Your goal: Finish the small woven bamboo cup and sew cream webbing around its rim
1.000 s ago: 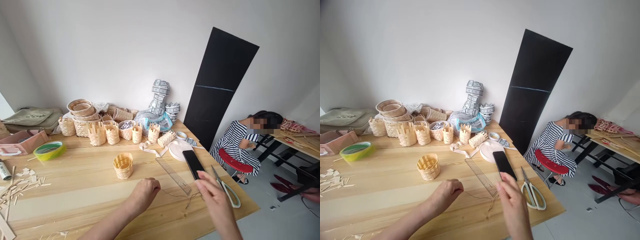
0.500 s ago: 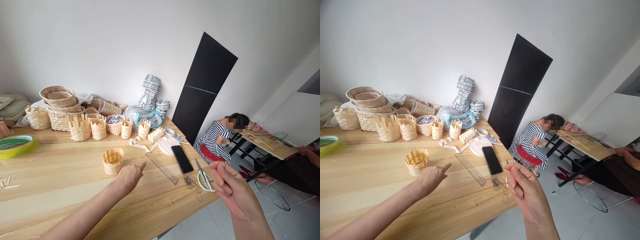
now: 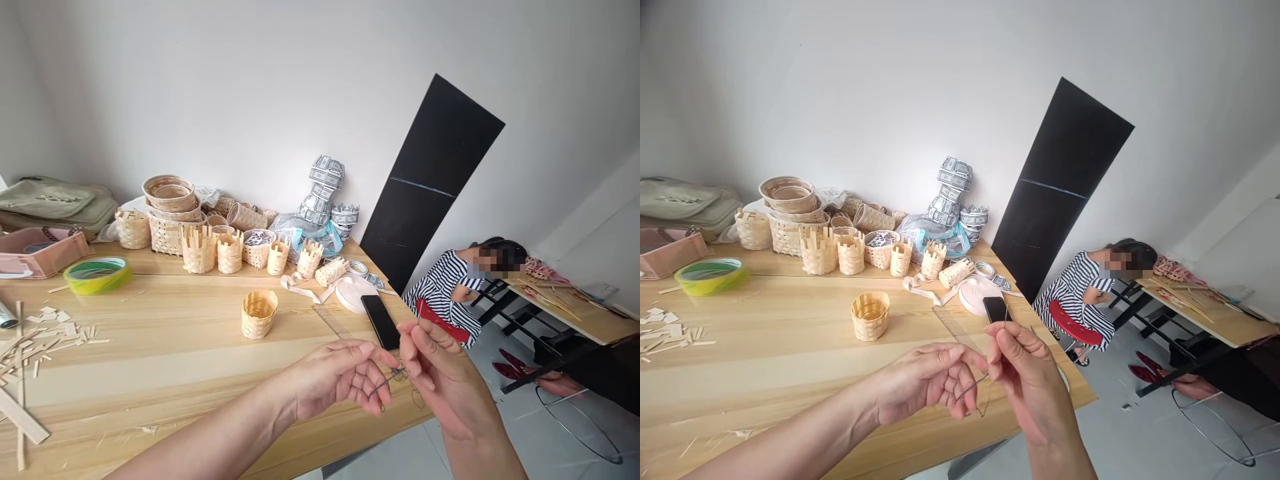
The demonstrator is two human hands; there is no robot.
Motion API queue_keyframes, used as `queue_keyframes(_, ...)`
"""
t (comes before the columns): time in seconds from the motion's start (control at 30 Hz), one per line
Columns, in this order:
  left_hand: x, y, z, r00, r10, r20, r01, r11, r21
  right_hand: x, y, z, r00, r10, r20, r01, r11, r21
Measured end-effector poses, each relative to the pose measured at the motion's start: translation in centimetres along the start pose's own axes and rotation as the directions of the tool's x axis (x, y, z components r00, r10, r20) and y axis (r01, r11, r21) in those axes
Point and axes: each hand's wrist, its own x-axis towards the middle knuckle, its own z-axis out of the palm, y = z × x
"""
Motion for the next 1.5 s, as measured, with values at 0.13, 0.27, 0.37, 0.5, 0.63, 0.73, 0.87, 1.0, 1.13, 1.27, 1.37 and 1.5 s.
queue_keyframes(0.13, -0.2, -0.3, -0.5, 0.99, -0.028, -0.136, 0.037, 0.997, 0.064, 0.5, 0.2, 0.1, 1.0, 0.015, 0.008, -0.015, 0.998, 0.056)
queue_keyframes(0.27, -0.3, -0.7, -0.2, 0.971, 0.06, -0.23, -0.028, 0.99, 0.138, 0.9, 0.8, 0.2, 0.994, 0.042, 0.099, -0.062, 0.977, 0.203)
queue_keyframes(0.37, -0.5, -0.6, 0.1, 0.972, 0.068, -0.226, -0.023, 0.981, 0.194, 1.2, 1.4, 0.3, 0.981, 0.063, 0.182, -0.121, 0.937, 0.327)
queue_keyframes(0.5, -0.7, -0.5, 0.3, 0.969, 0.028, -0.246, 0.027, 0.975, 0.219, 1.6, 1.8, 0.4, 0.972, 0.072, 0.222, -0.17, 0.869, 0.465)
queue_keyframes(0.63, -0.7, -0.7, 0.1, 0.975, 0.013, -0.222, 0.07, 0.929, 0.363, 1.8, 2.1, 0.5, 0.972, 0.088, 0.22, -0.192, 0.837, 0.512)
queue_keyframes(0.73, -0.8, -0.5, -0.4, 0.951, 0.188, -0.244, -0.005, 0.801, 0.598, 1.7, 2.4, 0.7, 0.978, 0.088, 0.191, -0.179, 0.825, 0.535)
queue_keyframes(0.87, -1.0, 0.0, -0.9, 0.867, 0.434, -0.244, -0.125, 0.665, 0.736, 1.7, 2.9, 1.4, 0.978, 0.087, 0.191, -0.179, 0.824, 0.538)
queue_keyframes(1.0, -0.3, -0.2, -0.9, 0.849, 0.491, -0.193, -0.249, 0.696, 0.673, 1.6, 3.7, 2.7, 0.976, 0.083, 0.2, -0.177, 0.836, 0.519)
queue_keyframes(1.13, 0.6, -1.1, -0.7, 0.852, 0.476, -0.216, -0.299, 0.783, 0.545, 1.1, 4.5, 4.0, 0.98, 0.107, 0.17, -0.179, 0.848, 0.498)
queue_keyframes(1.27, -0.7, -0.8, -0.5, 0.903, 0.393, -0.173, -0.222, 0.772, 0.595, 0.0, 3.6, 2.7, 0.993, 0.074, 0.088, -0.098, 0.947, 0.306)
queue_keyframes(1.37, -3.0, 0.2, -0.8, 0.935, 0.317, -0.16, -0.115, 0.696, 0.709, 0.2, 2.1, 0.0, 0.995, -0.091, -0.032, 0.086, 0.99, -0.112)
queue_keyframes(1.5, -6.0, 1.6, -2.6, 0.91, 0.307, -0.279, 0.004, 0.667, 0.745, 2.9, 3.1, -2.9, 0.984, -0.179, -0.009, 0.099, 0.586, -0.804)
